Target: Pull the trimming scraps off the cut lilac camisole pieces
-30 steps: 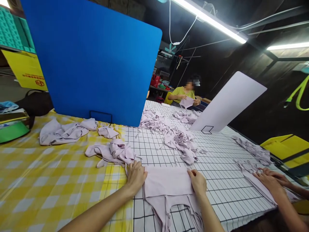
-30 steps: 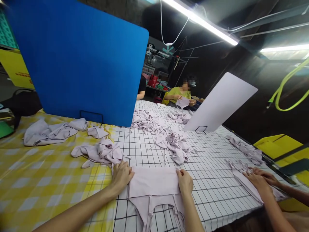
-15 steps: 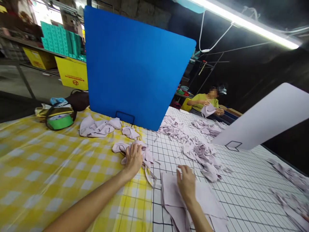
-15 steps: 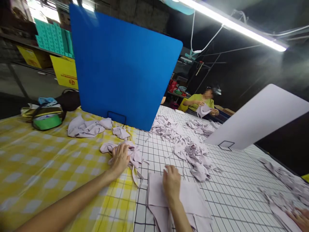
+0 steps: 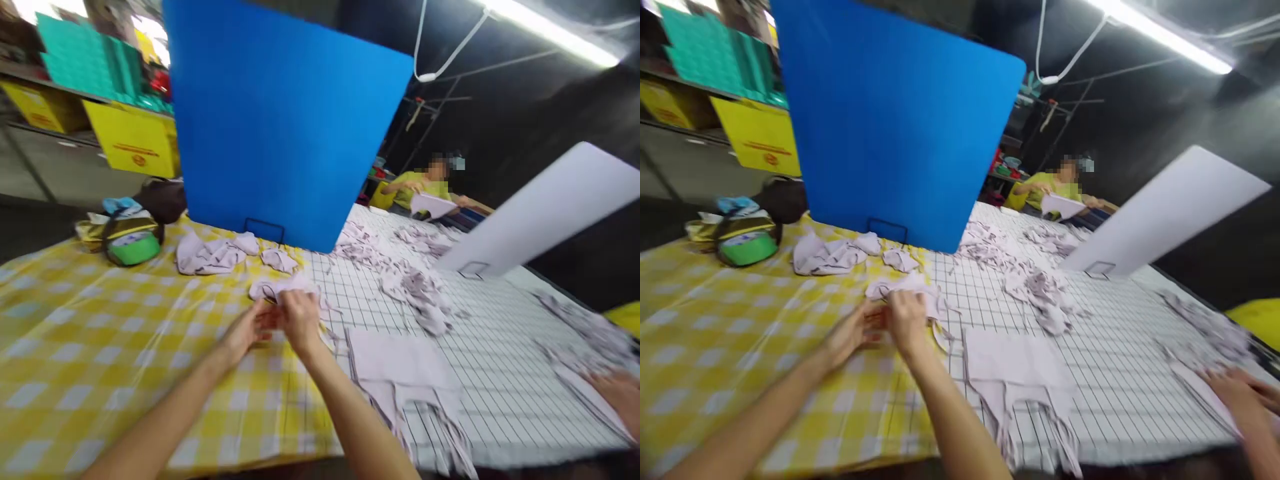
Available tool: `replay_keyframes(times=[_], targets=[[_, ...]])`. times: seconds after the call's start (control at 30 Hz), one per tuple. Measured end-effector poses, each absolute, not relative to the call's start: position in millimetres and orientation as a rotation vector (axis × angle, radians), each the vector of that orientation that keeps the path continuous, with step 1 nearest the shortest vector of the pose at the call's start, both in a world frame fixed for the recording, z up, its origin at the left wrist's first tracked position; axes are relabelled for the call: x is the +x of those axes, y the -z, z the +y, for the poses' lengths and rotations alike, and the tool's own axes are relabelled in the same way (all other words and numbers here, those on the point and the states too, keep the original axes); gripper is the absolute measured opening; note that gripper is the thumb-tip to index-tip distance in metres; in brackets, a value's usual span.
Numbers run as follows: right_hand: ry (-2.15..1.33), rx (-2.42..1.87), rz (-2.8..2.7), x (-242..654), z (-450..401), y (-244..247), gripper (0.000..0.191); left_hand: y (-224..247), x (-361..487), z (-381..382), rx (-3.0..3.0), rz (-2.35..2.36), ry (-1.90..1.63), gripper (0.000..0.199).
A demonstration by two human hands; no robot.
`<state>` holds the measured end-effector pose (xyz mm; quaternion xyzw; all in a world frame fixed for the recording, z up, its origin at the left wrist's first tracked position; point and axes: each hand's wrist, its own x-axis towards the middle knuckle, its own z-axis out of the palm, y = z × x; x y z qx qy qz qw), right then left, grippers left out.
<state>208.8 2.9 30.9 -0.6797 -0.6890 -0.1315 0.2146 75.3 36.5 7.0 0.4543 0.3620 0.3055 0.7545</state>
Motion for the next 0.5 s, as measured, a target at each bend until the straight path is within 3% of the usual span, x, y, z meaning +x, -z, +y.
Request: replay_keyframes(times=[0.17,0.37,0.5], targets=[[0.295,-1.694,-2.121,138,-62,7,0.012,-9,40,19,0.618,0.799,-0.59,0.008],[0.006,-1.635,-2.104,116,-108,27,0.013,-1,11,0,0.696,0.937,-0.635,0.024],[-0.164,-1.654,-1.753,135,-105,19,0.016,3,-8,-2,1.07,1.02,-0.682,0.029]])
